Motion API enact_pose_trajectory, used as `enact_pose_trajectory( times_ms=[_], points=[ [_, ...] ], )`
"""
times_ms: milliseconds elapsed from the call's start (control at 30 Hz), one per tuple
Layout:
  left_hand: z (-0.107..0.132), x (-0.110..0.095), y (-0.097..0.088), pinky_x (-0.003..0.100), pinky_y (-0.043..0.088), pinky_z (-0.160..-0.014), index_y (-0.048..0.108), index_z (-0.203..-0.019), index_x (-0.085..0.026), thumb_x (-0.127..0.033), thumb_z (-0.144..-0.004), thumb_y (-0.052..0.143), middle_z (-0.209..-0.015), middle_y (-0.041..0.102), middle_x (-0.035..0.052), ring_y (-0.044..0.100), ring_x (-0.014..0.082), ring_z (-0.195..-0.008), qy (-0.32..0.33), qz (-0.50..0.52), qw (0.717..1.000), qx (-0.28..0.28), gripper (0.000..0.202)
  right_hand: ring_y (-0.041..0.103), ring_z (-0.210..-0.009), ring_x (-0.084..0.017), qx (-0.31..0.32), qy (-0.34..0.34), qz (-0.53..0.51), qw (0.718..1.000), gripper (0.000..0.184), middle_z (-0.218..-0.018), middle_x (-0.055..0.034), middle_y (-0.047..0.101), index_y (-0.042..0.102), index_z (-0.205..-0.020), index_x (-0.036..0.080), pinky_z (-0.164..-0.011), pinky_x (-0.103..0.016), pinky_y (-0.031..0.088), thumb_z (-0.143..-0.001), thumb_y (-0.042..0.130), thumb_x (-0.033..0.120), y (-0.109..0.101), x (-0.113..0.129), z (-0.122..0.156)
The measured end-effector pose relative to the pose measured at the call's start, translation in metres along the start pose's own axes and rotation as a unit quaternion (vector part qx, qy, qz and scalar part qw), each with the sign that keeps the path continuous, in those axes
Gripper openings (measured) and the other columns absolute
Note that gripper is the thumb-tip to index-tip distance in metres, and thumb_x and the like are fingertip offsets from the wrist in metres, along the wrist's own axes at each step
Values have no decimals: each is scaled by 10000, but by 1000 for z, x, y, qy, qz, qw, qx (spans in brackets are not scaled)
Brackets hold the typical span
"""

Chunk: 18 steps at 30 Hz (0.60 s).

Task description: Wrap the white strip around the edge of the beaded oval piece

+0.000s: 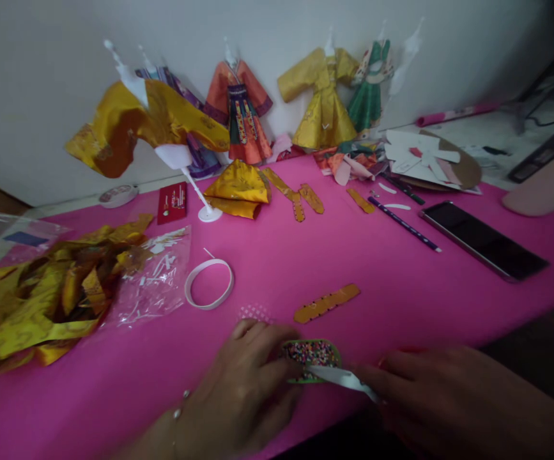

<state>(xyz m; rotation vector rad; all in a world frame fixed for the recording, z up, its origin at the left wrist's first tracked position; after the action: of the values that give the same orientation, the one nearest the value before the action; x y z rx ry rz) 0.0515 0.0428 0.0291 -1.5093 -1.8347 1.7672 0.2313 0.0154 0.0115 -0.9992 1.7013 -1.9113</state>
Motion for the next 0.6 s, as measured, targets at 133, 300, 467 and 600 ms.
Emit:
enact_pose_trajectory(
  times_ms=[133, 300, 467, 600],
  points=[
    [-1, -1, 1, 392, 492, -828, 686, -1103, -221, -87, -852, 616, -1183, 658, 71, 591, 221, -992, 5, 1, 1000, 3, 293, 614, -457, -130, 5, 1, -2, 1000, 475, -686, 78, 676, 578, -1174, 277, -408, -339, 182, -751, 560, 63, 0, 0, -1],
    [0, 0, 2, 391, 493, -830, 684, -1126, -235, -88, -863, 622, -1191, 649, 73, 587, 222, -986, 0, -2, 1000, 1, 307, 606, -461, -134, 12, 2, 3, 1000, 438, -690, 65, 677, 586, -1140, 266, -418, -344, 166, -748, 572, 73, 2, 1, -1],
    [0, -1, 1, 396, 497, -826, 684, -1103, -216, -71, -850, 612, -1185, 651, 82, 590, 224, -978, 2, -4, 1000, 0, 300, 606, -480, -127, 17, 6, -2, 1000, 431, -697, 64, 679, 588, -1127, 268, -428, -342, 173, -754, 555, 57, 2, 0, -1],
    [0, 0, 2, 401, 505, -835, 676, -1110, -211, -65, -850, 614, -1192, 649, 81, 587, 227, -996, 0, 4, 1000, 2, 305, 582, -459, -124, 9, 2, -1, 1000, 436, -690, 67, 674, 584, -1151, 270, -419, -339, 156, -763, 553, 73, 0, 0, -2]
  ],
)
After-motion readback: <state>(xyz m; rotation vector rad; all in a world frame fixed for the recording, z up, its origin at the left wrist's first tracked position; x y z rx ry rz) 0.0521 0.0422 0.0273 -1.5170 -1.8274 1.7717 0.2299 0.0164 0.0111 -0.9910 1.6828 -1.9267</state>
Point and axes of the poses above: each hand's wrist, its own z-axis away from the middle knuckle, its own y-axis out of the palm, x = y × z, the point moved 7 cm from there along -z, towards the middle knuckle
